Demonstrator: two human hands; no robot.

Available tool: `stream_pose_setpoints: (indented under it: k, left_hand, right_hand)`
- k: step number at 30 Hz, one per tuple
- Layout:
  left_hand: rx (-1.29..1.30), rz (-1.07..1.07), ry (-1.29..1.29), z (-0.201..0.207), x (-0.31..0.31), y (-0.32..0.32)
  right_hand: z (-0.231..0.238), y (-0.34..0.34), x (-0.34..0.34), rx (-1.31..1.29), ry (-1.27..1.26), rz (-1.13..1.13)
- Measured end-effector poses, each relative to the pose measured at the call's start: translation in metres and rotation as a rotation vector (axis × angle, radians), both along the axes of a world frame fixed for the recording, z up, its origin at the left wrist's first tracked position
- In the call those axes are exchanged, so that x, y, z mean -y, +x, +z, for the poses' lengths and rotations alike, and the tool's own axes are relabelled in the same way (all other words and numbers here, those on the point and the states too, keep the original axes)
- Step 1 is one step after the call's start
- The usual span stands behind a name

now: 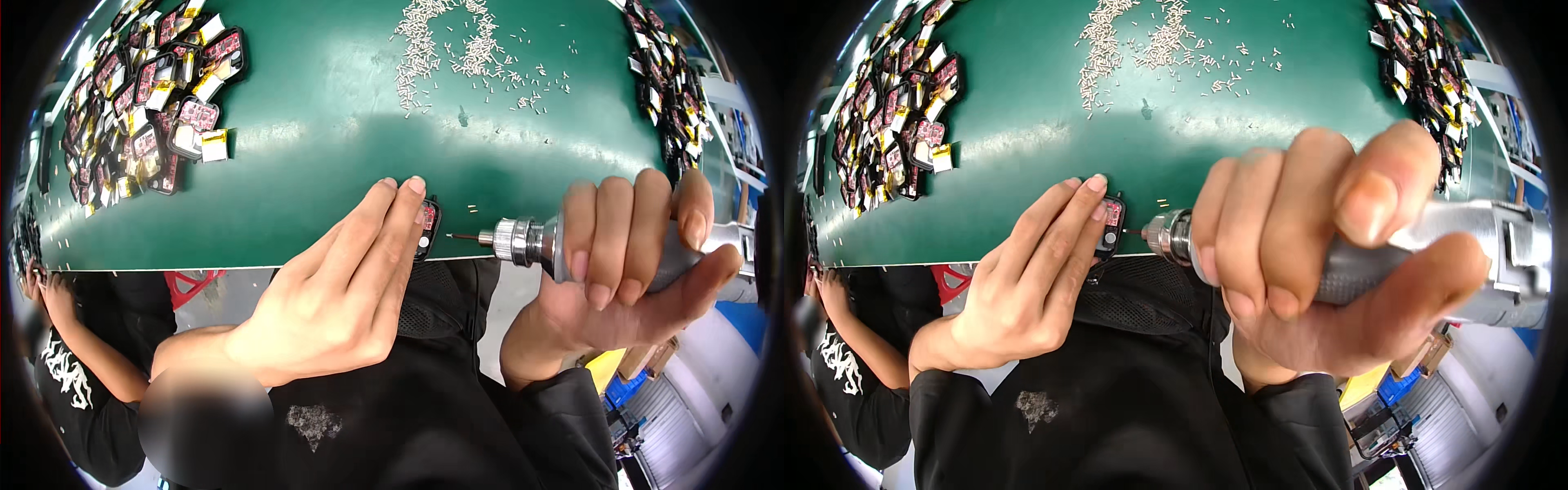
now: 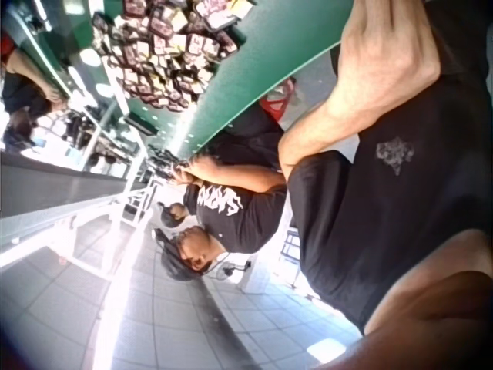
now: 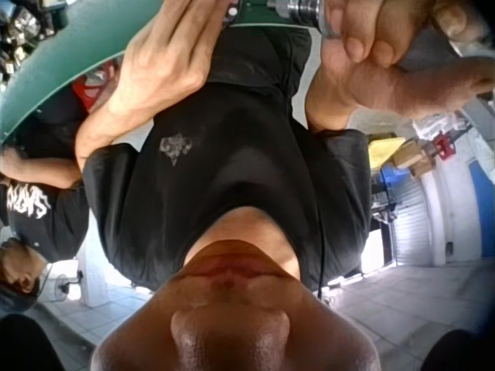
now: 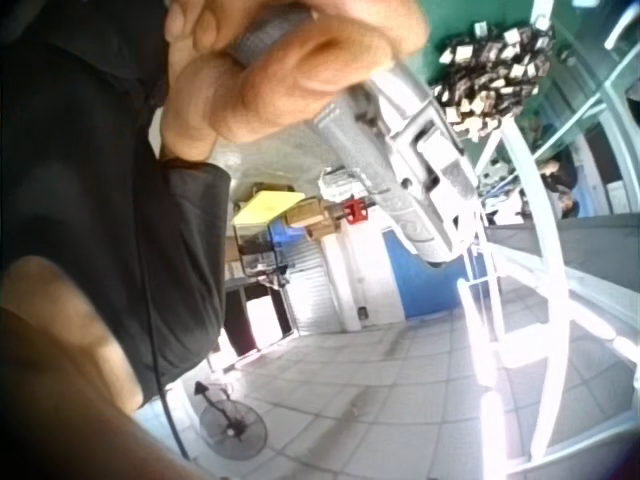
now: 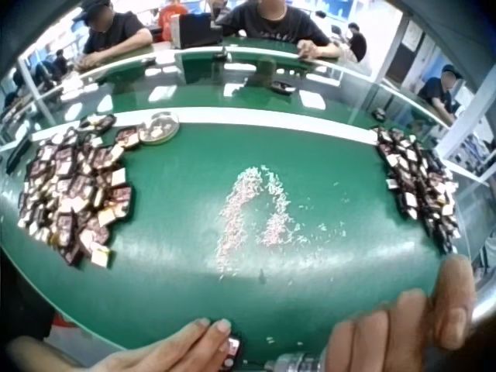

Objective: The person is using an electric screwdriver to assemble small electronic components on a factory assembly line.

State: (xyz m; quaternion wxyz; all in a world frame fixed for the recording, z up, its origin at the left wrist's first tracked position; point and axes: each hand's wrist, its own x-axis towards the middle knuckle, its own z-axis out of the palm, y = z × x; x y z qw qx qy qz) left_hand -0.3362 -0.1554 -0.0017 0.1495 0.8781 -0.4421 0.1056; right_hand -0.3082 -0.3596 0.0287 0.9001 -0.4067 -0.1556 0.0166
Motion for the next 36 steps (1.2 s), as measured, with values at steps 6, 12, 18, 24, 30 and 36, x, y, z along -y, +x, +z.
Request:
stream_pose_setpoints:
  k: [6,12,18,24,30,36]
  left_hand:
    - [-0.006,0.028,-0.043,-0.004,0.001,-0.001]
    - [-0.005,0.023,-0.040,-0.005,0.001,-0.001]
    - [-0.003,0.015,-0.084,-0.008,-0.002,0.001]
    - [-0.023,-0.026,-0.047,0.000,-0.009,0.005]
    - [-0.046,-0.032,0.008,0.008,-0.006,0.002]
    - [-0.104,0.187,-0.018,0.032,-0.041,0.011]
  right_hand:
    - [-0.011,0.005,-0.007,-0.043,-0.034,0.000]
    - [-0.012,0.007,-0.008,-0.032,-0.110,-0.003]
    - [-0.012,0.028,-0.018,0.114,-0.232,0.230]
    - [-0.005,0.033,-0.027,0.139,-0.312,0.208]
    - [-0.012,0.022,-0.028,0.020,-0.022,0.136]
    - [-0.009,0.011,0.015,0.136,0.193,-0.015]
